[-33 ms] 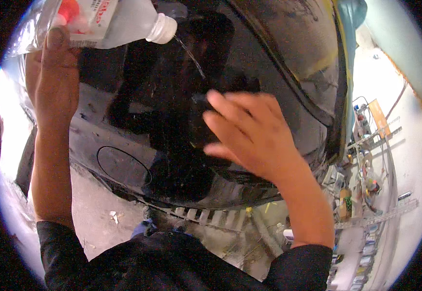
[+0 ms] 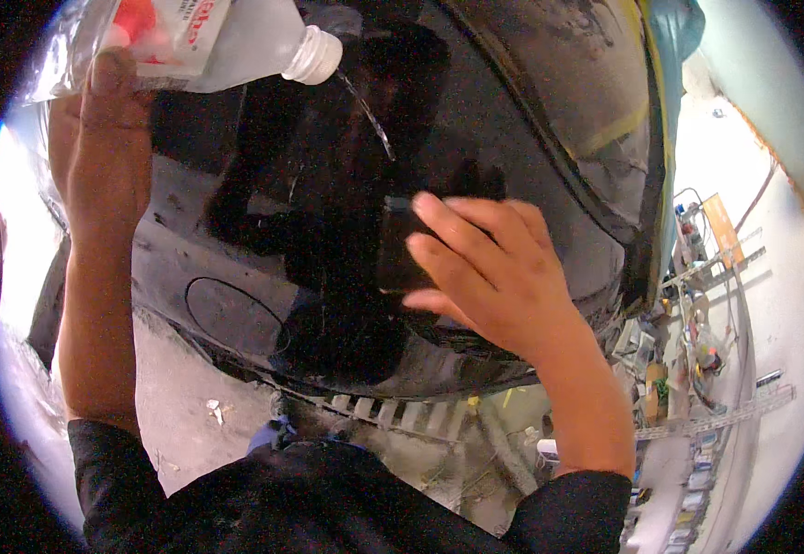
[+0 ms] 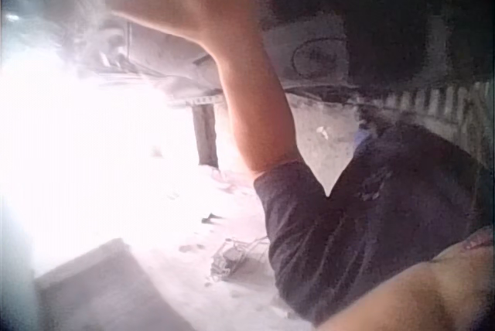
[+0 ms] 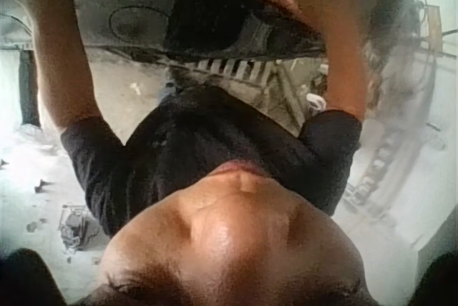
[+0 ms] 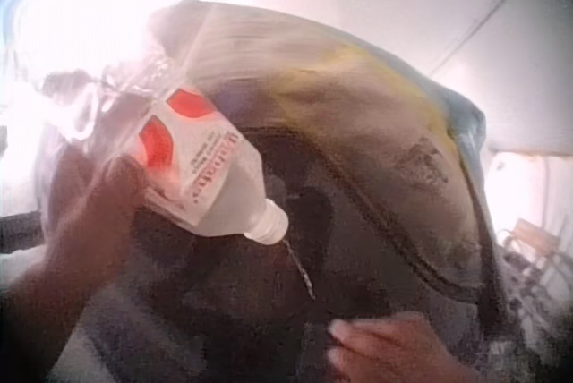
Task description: The person pours water from a plastic bottle onto a black car hood and rubs the surface with a sanding block. They repeatedly wet the block and continue sanding the same area, occasionally pausing to feel the surface with their hand.
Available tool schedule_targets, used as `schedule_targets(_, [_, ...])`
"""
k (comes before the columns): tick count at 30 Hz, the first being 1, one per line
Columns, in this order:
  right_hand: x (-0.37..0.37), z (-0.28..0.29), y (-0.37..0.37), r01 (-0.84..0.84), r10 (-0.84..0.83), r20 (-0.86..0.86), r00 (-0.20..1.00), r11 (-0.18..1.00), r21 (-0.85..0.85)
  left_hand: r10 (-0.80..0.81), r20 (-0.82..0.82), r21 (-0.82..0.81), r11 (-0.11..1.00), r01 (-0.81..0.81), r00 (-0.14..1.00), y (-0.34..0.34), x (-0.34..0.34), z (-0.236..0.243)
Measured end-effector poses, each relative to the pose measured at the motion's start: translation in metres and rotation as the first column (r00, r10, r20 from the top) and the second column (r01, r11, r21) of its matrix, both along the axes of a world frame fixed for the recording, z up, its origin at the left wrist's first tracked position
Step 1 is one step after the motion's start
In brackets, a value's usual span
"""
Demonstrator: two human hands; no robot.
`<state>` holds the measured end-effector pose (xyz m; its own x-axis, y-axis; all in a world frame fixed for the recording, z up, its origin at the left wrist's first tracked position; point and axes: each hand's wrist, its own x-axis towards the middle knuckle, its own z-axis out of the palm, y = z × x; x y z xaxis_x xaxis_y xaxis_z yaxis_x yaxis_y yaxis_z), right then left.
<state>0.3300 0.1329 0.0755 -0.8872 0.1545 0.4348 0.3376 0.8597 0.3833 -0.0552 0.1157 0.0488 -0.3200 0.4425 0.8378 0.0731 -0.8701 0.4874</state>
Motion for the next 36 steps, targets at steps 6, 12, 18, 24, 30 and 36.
schedule_targets(6, [-0.045, 0.028, 0.028, 0.004, -0.002, -0.020, 1.000, 0.995, 0.098, 0.156, 0.135, -0.038, 0.988, -0.153, 0.978, 0.002, 0.051, 0.021])
schedule_targets(12, [-0.007, 0.006, -0.001, 0.026, -0.026, -0.004, 1.000, 1.000, 0.000, 0.038, 0.035, -0.144, 0.989, -0.033, 0.999, -0.001, -0.019, -0.008])
schedule_targets(18, [-0.049, 0.033, 0.036, -0.050, 0.055, -0.049, 0.997, 0.994, 0.092, 0.487, 0.016, 0.097, 0.868, -0.487, 0.873, 0.002, 0.074, 0.027])
schedule_targets(24, [-0.012, 0.004, 0.002, 0.035, -0.035, 0.010, 0.999, 0.999, 0.010, 0.433, 0.053, 0.056, 0.898, -0.436, 0.900, -0.012, 0.069, 0.029])
schedule_targets(30, [-0.063, 0.025, 0.029, -0.027, 0.029, -0.035, 0.999, 0.997, 0.074, 0.491, -0.037, -0.002, 0.871, -0.491, 0.871, -0.009, 0.067, 0.029])
schedule_targets(36, [-0.022, -0.003, -0.004, 0.009, -0.010, -0.013, 1.000, 0.999, -0.038, 0.352, 0.109, -0.085, 0.935, -0.344, 0.930, -0.017, 0.071, 0.029])
